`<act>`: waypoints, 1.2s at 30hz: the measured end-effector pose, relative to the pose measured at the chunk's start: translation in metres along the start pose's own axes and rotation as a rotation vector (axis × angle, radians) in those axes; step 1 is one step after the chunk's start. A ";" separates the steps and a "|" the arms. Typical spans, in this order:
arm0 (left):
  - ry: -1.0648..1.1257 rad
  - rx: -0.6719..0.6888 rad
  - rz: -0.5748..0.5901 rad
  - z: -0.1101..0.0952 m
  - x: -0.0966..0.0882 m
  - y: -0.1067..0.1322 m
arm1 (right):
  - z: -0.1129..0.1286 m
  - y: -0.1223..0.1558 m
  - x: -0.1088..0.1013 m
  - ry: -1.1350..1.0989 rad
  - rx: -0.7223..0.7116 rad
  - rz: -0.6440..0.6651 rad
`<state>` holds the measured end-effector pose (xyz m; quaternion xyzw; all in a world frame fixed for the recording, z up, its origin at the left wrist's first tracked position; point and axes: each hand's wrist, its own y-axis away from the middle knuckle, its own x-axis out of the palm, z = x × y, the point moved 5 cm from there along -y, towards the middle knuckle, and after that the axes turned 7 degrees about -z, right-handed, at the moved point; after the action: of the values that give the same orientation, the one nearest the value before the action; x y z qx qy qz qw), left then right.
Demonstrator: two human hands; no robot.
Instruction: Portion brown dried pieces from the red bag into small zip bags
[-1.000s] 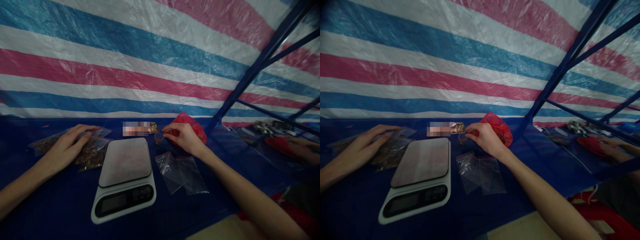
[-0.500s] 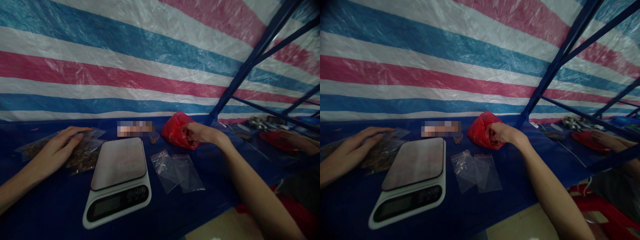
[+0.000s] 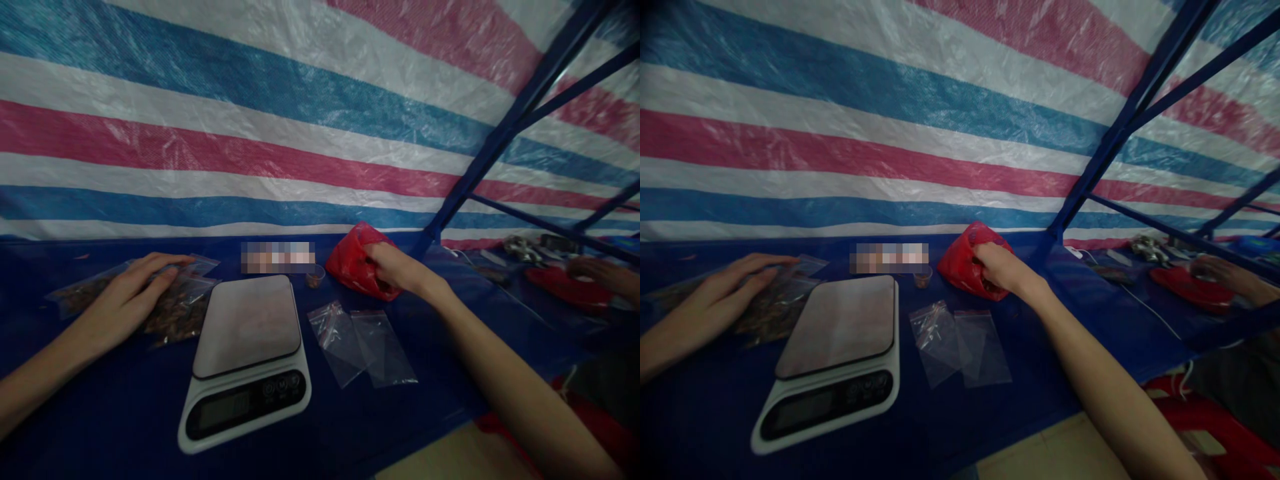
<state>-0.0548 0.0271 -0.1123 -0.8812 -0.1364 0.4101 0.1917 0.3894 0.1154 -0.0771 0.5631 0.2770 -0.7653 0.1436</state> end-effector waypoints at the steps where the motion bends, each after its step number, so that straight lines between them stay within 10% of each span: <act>1: 0.009 0.001 0.005 0.001 0.000 0.000 | -0.001 0.000 -0.005 -0.006 -0.004 -0.001; 12: -0.040 0.008 0.012 0.010 0.004 0.001 | 0.033 -0.009 -0.050 -0.238 -0.028 -0.415; 22: -0.020 0.051 0.036 0.009 0.006 0.004 | 0.087 -0.028 0.013 -0.516 -0.050 -0.091; 36: 0.023 0.056 0.046 0.008 0.009 0.003 | 0.084 -0.030 0.013 -0.397 -0.106 -0.069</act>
<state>-0.0553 0.0293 -0.1245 -0.8831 -0.1026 0.4077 0.2084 0.3035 0.0919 -0.0633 0.3830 0.3023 -0.8501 0.1982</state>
